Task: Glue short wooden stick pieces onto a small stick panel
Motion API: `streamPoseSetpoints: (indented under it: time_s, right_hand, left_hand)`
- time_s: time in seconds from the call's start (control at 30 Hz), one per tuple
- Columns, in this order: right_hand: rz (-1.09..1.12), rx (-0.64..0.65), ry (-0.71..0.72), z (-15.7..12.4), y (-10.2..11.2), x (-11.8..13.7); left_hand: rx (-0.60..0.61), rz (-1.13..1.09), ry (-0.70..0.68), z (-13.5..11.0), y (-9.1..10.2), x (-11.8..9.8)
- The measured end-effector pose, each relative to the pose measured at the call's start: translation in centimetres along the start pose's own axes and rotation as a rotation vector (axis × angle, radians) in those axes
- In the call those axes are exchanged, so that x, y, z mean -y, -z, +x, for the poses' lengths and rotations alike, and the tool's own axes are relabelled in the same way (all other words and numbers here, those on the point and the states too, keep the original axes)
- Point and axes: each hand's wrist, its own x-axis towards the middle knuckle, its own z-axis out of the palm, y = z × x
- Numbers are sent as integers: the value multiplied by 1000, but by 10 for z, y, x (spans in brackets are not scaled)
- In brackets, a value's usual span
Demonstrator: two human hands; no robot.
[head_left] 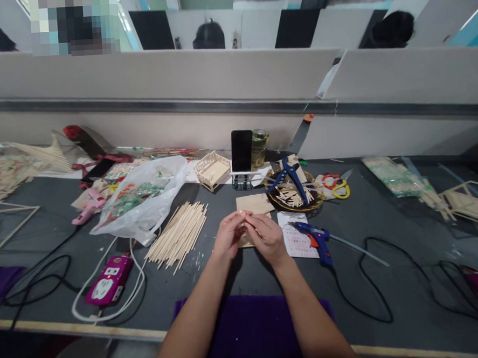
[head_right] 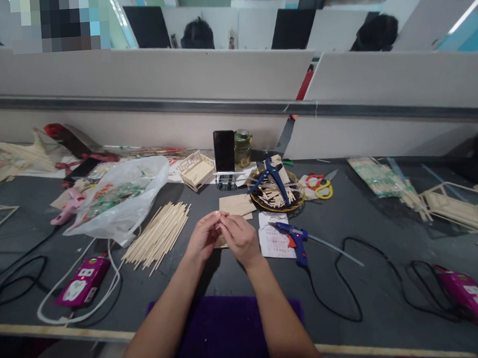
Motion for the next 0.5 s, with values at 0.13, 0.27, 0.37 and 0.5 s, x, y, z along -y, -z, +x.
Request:
streamPoseSetpoints:
  time_s: [0.13,0.27,0.37,0.5]
  right_hand:
    - [96,-68,-166,3,0,0]
    - [223,-145,-364,6,2,-4]
    - [358,-71,-431,8,4,-7]
    - [424,63,-437,4,8,-3]
  left_hand:
    - [6,119,-165,1,1,2]
    - [1,295,-264,2,1,7]
    - [64,386,-294,-4,2,13]
    - [103,364,-239,-21,8,24]
